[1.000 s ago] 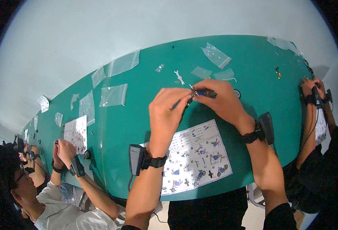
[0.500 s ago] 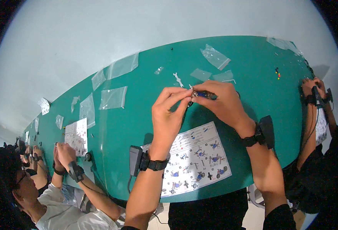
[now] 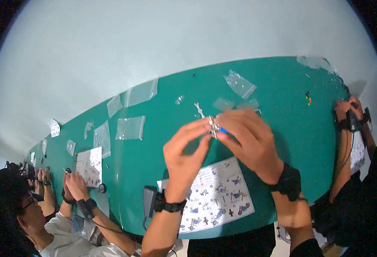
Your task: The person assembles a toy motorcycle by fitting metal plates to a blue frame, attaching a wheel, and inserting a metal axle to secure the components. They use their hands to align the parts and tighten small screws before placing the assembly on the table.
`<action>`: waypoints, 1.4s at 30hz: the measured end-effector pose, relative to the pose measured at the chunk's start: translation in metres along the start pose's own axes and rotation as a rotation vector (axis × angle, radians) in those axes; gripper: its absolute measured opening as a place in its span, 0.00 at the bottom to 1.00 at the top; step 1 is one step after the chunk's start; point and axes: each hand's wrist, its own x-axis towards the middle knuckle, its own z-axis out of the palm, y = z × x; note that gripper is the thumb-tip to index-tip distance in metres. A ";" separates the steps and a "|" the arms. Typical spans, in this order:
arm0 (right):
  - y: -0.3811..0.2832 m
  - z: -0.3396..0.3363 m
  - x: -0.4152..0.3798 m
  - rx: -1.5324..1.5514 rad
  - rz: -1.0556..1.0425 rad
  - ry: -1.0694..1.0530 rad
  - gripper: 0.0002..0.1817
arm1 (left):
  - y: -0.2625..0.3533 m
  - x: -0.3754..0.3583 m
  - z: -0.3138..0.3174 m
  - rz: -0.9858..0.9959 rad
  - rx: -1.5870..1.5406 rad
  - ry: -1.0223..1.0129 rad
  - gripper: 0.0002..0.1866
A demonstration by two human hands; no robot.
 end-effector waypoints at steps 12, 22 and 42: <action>-0.025 -0.008 0.009 0.074 -0.121 0.079 0.20 | 0.035 0.005 -0.008 0.430 0.331 0.053 0.21; -0.019 0.002 0.007 0.088 -0.081 0.126 0.24 | 0.013 -0.003 0.001 0.284 0.202 0.136 0.20; 0.002 0.009 0.000 0.219 0.267 -0.126 0.20 | -0.001 0.005 -0.009 0.000 0.162 -0.034 0.16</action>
